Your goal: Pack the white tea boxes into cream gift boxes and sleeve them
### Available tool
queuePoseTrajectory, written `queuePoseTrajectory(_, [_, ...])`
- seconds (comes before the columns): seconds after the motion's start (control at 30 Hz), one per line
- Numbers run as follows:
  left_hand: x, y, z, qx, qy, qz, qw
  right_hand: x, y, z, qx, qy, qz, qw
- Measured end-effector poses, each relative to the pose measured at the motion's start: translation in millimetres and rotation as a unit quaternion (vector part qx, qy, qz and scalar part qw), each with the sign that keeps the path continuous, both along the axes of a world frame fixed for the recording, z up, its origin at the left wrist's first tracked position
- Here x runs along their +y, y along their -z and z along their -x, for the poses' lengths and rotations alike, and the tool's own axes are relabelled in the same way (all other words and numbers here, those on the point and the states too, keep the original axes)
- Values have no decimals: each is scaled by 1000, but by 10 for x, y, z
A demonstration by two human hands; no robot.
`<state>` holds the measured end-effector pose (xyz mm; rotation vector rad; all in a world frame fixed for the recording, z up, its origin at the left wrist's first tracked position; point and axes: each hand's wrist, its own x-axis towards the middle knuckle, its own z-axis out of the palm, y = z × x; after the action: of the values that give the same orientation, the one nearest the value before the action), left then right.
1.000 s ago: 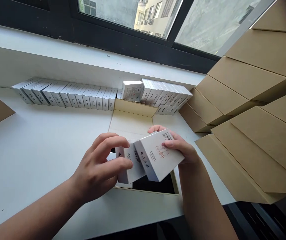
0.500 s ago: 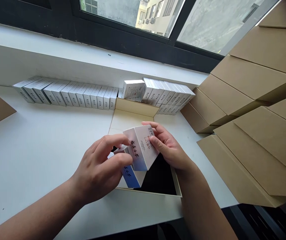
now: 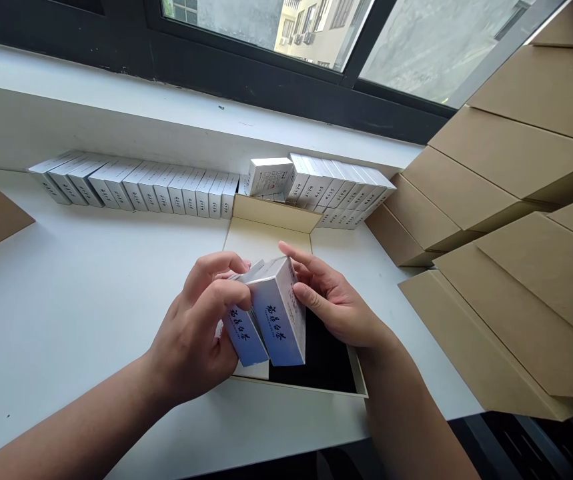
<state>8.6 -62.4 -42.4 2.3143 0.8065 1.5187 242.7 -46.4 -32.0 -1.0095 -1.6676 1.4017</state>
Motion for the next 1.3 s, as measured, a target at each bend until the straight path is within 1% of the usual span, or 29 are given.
queuePoseTrajectory(0.1, [17, 22, -1, -18, 27, 3, 999, 3, 15, 9, 0, 13, -11, 1000])
queuePoseTrajectory(0.2, [27, 5, -7, -22, 45, 2, 999, 13, 36, 16, 3, 31, -15, 999])
queuePoseTrajectory(0.27, [22, -27, -10, 18, 50, -10, 999, 16, 47, 24, 10, 37, -17, 999])
queuePoseTrajectory(0.37, [-2, -68, -9, 112, 38, -40, 992, 15, 48, 45, 18, 50, -26, 998])
queuePoseTrajectory(0.47, [-27, -74, -6, 159, 17, -66, 985, 8, 28, 59, 30, 55, -27, 998])
queuePoseTrajectory(0.7, [-43, -52, -23, 159, -11, -101, 982, -29, -43, 0, 61, -35, -12, 997])
queuePoseTrajectory(0.83, [-43, -60, -37, 150, -39, -144, 978, -47, -51, -31, 43, -86, -11, 995])
queuePoseTrajectory(1.0, [-54, -72, -18, 175, -20, -178, 968, -54, -57, -56, 29, -106, -30, 993])
queuePoseTrajectory(1.1, [-61, -72, -7, 183, -25, -193, 964, -68, -61, -83, 6, -119, -31, 992])
queuePoseTrajectory(1.3, [-60, -68, -4, 194, -9, -193, 962, -119, -68, -119, -61, -112, -50, 991])
